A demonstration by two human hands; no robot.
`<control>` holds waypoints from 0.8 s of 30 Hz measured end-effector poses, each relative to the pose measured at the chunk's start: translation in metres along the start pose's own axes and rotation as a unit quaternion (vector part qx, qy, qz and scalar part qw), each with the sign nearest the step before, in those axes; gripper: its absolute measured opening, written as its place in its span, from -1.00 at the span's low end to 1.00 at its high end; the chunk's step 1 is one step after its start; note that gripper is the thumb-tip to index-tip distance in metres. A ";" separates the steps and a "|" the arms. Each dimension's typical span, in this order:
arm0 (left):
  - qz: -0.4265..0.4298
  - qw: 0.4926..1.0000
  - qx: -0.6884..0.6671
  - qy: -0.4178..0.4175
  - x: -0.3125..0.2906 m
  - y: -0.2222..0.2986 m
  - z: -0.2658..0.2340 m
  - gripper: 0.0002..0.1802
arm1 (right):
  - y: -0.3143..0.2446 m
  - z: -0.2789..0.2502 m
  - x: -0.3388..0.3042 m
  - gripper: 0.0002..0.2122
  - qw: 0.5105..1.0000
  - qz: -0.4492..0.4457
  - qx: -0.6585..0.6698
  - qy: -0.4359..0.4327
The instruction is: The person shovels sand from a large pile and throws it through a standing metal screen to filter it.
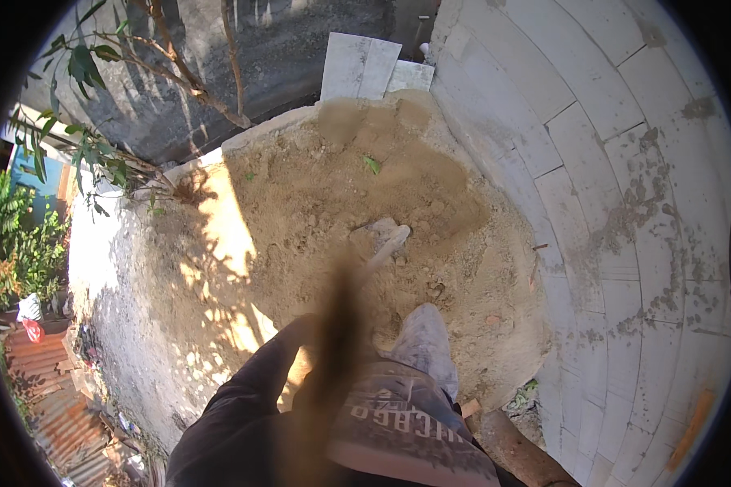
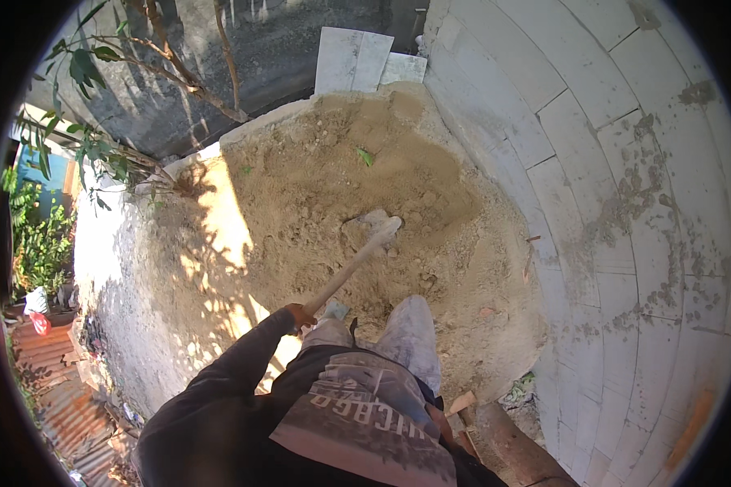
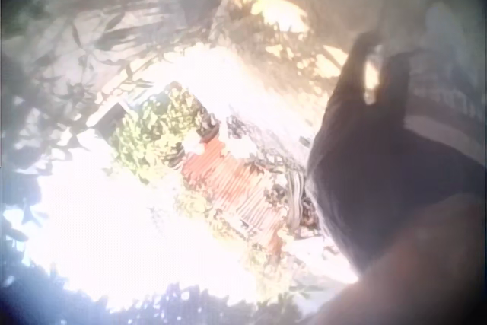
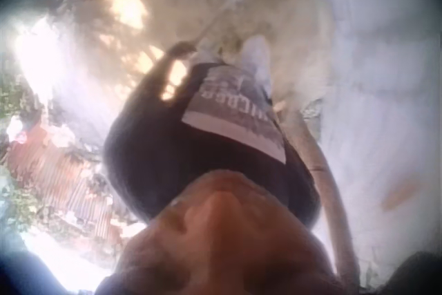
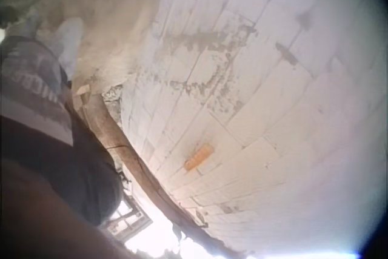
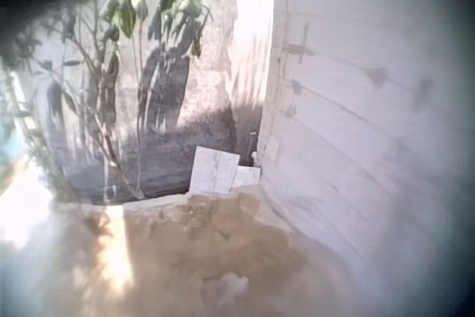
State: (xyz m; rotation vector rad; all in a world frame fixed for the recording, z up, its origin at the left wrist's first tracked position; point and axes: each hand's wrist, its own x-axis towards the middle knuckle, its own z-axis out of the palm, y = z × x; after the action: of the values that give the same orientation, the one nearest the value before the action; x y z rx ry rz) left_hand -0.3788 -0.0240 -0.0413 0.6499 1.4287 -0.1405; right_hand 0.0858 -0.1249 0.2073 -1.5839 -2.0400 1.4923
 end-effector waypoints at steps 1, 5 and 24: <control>0.036 0.995 0.087 0.015 -0.001 -0.004 -0.005 -0.47 | 0.009 -0.010 0.002 -0.72 1.000 -0.013 -0.001 -0.012; 0.082 0.989 0.120 0.028 -0.012 -0.010 -0.009 -0.46 | 0.044 -0.059 0.004 -0.74 0.997 -0.064 0.000 -0.054; -0.162 0.818 -0.530 0.154 -0.045 -0.043 0.211 -0.78 | 0.045 -0.242 0.127 -0.82 0.951 -0.206 -0.070 -0.219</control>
State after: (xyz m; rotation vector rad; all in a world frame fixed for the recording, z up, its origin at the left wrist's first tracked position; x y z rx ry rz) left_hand -0.2230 -0.1763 -0.0125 -0.5263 1.6422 0.5033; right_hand 0.2145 0.1184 0.2384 -0.8191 -2.5565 1.6635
